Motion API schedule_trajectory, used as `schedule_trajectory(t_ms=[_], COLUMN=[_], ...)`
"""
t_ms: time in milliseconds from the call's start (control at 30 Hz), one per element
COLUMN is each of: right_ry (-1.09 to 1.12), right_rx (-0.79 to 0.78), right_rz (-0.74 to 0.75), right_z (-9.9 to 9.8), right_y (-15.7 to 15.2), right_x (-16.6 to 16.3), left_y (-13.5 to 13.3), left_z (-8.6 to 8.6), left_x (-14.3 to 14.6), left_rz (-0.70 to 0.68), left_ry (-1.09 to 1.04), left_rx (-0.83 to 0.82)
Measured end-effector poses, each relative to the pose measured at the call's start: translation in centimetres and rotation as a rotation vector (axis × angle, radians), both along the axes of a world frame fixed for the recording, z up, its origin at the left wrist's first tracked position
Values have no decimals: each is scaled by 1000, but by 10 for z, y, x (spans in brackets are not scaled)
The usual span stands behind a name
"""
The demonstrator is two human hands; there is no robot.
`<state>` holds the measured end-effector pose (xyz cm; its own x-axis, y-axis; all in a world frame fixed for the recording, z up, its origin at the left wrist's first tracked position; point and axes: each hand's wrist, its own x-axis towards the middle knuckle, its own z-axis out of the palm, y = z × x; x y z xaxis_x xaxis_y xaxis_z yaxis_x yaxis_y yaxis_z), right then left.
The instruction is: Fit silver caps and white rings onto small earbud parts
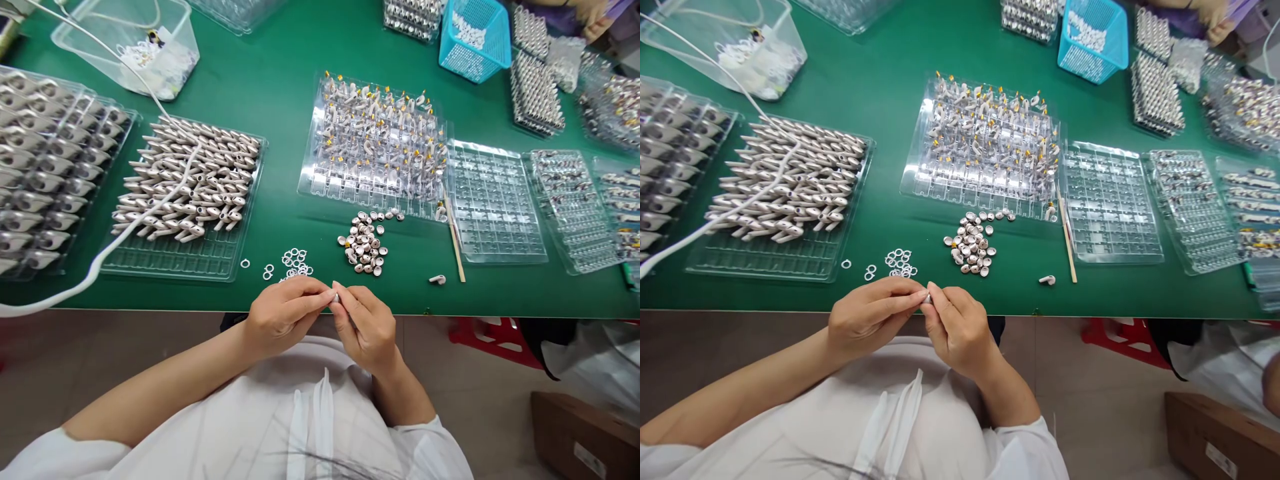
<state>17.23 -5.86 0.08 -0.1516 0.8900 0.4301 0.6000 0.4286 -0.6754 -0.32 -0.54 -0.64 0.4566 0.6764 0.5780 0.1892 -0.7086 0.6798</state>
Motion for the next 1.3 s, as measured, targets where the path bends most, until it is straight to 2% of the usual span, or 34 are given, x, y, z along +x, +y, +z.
schedule_trajectory(t_ms=[267, 733, 900, 1300], right_ry=[7, -152, -185, -231], right_rx=[-5, 104, 81, 70], right_rz=[-3, -48, -53, -64], right_z=[7, 0, 0, -2], right_y=[3, 4, 5, 8], right_x=[0, -3, -4, -6], left_y=[-2, 2, 2, 5], left_z=[3, -3, 0, 0], left_x=[3, 7, 10, 12], left_rz=[36, 34, 66, 104], left_ry=[-39, 184, 255, 341], left_rx=[32, 214, 291, 305])
